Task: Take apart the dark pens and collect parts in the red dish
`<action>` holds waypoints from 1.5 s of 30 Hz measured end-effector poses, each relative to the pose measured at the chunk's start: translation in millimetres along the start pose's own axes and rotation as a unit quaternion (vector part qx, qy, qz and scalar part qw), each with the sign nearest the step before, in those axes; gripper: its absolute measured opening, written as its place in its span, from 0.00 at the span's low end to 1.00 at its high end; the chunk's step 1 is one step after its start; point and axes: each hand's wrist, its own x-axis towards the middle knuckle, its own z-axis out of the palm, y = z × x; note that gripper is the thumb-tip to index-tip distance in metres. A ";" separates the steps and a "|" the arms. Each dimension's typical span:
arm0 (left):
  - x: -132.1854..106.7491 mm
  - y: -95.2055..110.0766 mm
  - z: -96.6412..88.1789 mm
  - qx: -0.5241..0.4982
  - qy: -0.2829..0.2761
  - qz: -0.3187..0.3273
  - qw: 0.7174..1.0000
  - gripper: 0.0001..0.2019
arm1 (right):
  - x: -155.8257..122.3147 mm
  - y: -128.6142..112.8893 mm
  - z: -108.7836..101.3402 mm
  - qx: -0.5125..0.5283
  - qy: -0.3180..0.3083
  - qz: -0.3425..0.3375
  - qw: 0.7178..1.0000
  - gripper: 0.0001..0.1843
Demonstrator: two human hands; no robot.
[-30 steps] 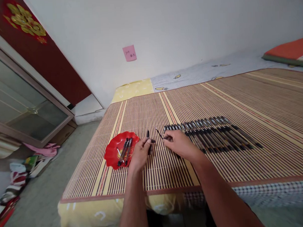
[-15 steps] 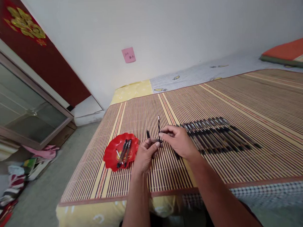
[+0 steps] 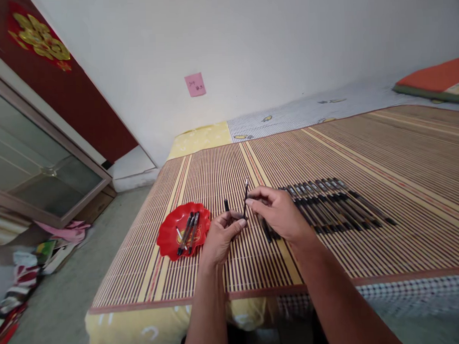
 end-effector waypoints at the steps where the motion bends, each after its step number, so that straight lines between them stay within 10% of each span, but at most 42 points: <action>1: 0.0 -0.1 0.1 0.013 -0.007 -0.002 1.000 0.17 | 0.0 -1.0 -1.8 0.005 0.002 0.000 1.000 0.07; 14: -0.4 -1.5 2.6 0.153 -0.112 -0.022 0.982 0.17 | -3.9 -31.9 -17.6 0.061 0.193 -0.054 0.978 0.02; 45: -4.5 6.4 6.1 0.141 -0.150 0.004 0.979 0.15 | -6.8 -31.9 -13.8 0.079 0.128 -0.026 0.988 0.04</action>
